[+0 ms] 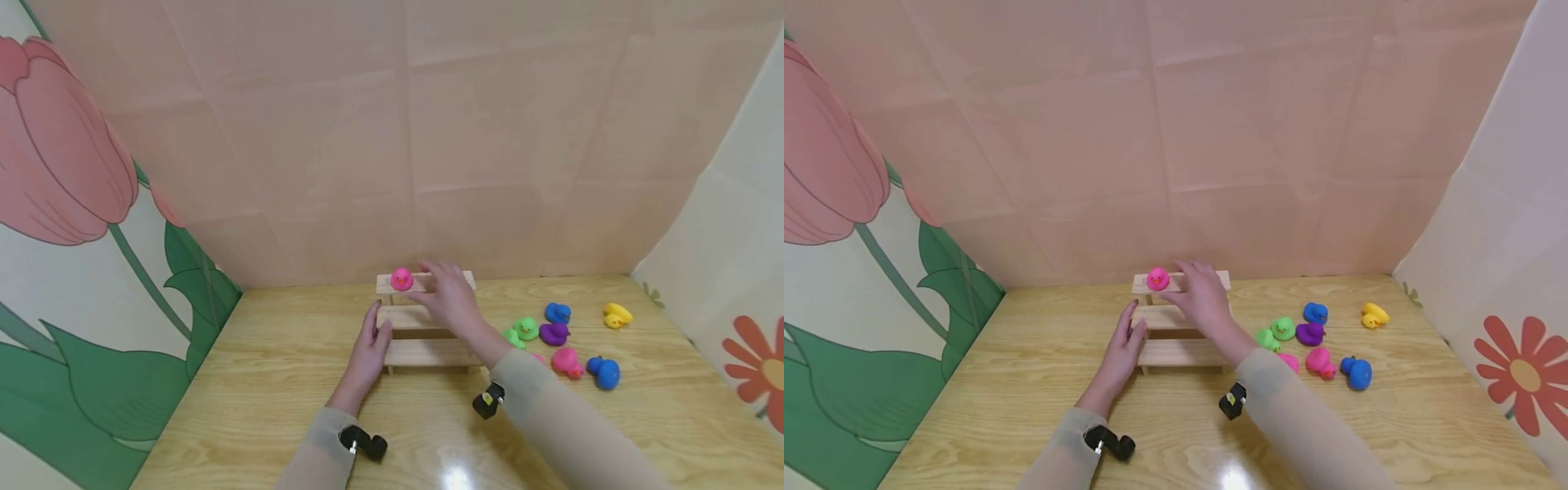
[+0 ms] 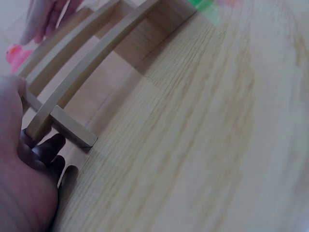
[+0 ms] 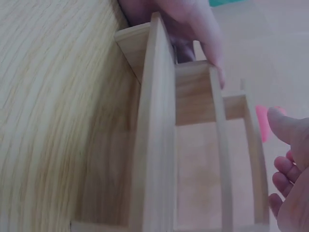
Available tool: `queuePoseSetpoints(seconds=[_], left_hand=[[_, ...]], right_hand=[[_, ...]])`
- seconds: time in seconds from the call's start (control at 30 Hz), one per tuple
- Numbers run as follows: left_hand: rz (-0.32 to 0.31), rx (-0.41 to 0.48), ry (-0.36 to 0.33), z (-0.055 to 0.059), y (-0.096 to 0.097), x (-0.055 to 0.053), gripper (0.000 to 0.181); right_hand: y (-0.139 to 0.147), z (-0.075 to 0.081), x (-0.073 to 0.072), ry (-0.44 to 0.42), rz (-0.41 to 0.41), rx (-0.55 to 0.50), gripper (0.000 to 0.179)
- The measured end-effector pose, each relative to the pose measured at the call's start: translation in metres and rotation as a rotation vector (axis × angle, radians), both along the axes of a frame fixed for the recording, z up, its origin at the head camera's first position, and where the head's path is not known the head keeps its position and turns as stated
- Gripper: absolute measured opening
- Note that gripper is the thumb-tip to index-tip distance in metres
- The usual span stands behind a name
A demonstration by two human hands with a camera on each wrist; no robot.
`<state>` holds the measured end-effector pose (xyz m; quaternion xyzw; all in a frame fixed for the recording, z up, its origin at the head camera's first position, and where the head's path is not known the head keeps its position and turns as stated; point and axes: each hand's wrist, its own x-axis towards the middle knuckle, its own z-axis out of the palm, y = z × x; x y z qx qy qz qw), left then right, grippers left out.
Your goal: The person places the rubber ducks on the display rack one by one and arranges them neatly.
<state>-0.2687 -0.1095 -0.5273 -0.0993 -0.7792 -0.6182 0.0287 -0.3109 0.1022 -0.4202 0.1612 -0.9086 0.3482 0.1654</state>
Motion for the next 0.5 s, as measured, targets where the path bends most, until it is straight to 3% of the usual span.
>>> queuePoseSetpoints(seconds=[0.5], left_hand=[[0.014,0.012,0.002,0.002,0.002,0.002,0.068]], right_hand=[[0.064,0.016,0.031,-0.005,-0.02,-0.006,0.072]])
